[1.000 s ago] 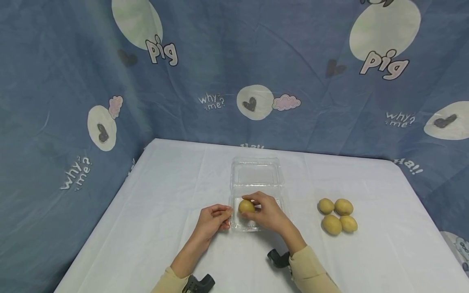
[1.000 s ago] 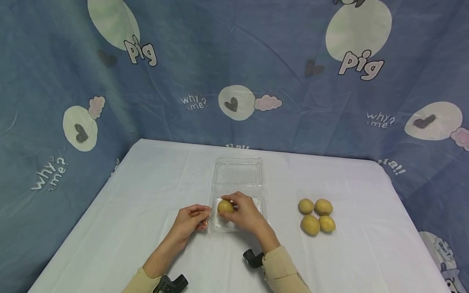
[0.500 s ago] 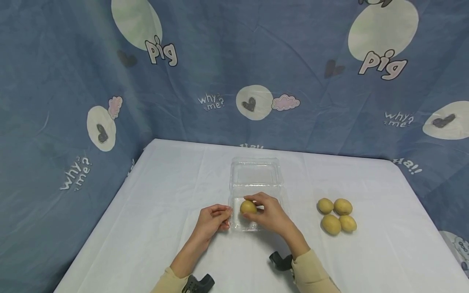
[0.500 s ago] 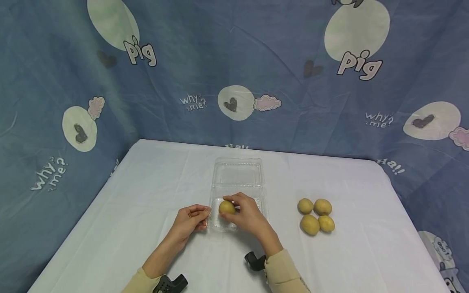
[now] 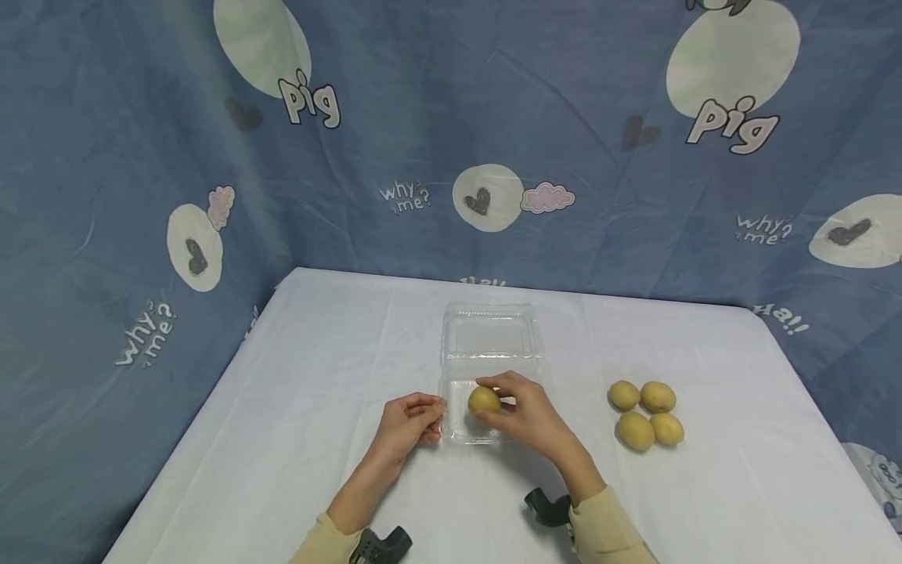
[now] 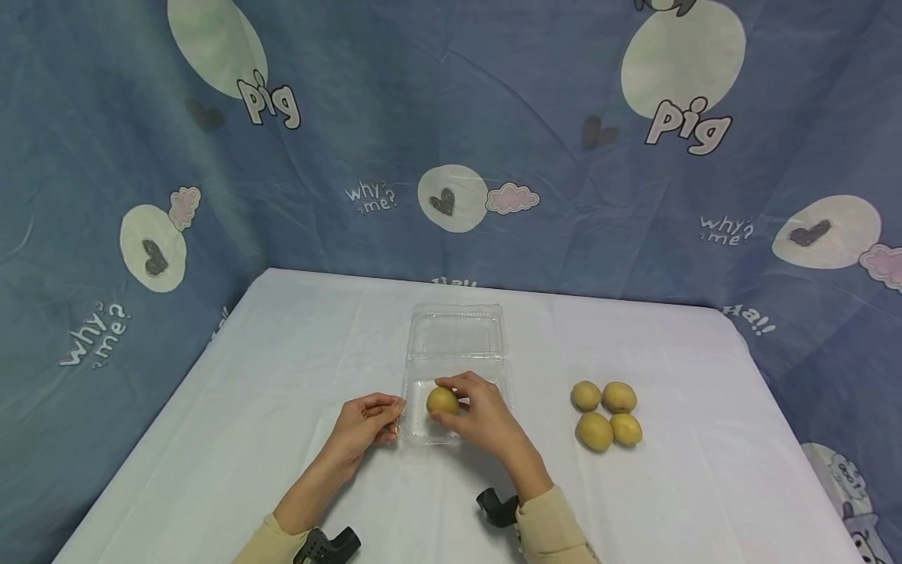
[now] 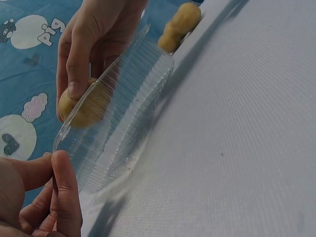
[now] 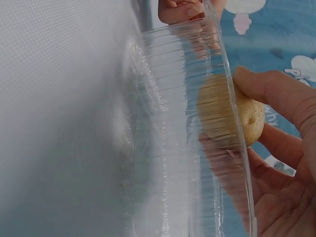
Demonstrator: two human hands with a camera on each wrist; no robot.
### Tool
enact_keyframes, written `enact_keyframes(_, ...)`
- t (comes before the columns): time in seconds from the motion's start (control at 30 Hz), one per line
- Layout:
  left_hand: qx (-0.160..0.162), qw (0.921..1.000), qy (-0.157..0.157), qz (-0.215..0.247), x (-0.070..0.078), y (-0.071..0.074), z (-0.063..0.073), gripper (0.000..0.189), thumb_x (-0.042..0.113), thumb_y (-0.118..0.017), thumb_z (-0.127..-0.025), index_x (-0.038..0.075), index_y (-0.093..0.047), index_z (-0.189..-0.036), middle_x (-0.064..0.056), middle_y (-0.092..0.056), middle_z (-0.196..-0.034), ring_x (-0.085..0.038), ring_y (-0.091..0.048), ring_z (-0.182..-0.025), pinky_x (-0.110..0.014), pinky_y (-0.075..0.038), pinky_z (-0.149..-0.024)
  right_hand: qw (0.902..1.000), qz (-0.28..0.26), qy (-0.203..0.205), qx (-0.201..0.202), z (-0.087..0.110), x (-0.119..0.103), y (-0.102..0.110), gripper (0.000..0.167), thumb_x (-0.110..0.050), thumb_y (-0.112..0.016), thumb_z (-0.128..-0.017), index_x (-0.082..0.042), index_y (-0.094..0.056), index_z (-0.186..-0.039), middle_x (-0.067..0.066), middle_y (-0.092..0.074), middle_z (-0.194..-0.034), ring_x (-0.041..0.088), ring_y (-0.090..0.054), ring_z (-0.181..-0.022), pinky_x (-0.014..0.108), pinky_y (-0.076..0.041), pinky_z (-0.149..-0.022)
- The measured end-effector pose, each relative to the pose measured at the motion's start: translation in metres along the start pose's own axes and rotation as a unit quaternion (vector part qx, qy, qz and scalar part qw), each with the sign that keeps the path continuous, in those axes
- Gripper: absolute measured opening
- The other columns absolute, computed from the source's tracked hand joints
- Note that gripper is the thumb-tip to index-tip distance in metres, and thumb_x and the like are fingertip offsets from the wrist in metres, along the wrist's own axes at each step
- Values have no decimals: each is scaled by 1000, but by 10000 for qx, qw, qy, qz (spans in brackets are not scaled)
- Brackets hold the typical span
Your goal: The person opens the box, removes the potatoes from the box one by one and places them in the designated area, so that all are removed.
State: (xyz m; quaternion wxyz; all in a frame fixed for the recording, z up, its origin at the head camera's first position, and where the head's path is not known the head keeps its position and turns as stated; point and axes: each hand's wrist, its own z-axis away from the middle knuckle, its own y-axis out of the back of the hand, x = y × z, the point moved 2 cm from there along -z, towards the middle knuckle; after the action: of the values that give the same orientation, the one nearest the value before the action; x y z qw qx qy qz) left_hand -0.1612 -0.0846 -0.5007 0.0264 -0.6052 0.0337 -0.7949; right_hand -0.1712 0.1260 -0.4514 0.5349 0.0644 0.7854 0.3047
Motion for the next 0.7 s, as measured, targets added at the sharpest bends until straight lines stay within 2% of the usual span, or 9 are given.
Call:
enact_keyframes(0.27, 53, 10000, 52, -44, 0, 0, -1, 21, 9, -72, -90, -7, -65, -102, -7, -63, -76, -11, -58, -60, -21, -55, -52, 9998, -81, -191, -58, 6, -1, 3, 44, -14, -81, -82, 0, -65, -121, 4, -64, -108, 23, -62, -101, 29, -57, -83)
enact_keyframes(0.6, 98, 9999, 46, 39, 0, -1, -1, 21, 8, -72, -90, -7, -65, -103, -8, -63, -76, -11, -58, -59, -22, -55, -51, 9997, -63, -235, 21, 12, -3, 10, 44, -16, -81, -82, -5, -66, -121, 3, -63, -110, 22, -62, -101, 29, -57, -83)
enact_keyframes(0.7, 112, 9999, 60, 44, 1, 0, 0, 20, 8, -72, -90, -7, -65, -103, -8, -63, -76, -11, -58, -59, -22, -55, -51, 9997, -45, -251, 45, 14, -1, 11, 44, -15, -82, -82, -3, -66, -121, 3, -64, -110, 23, -62, -102, 28, -57, -83)
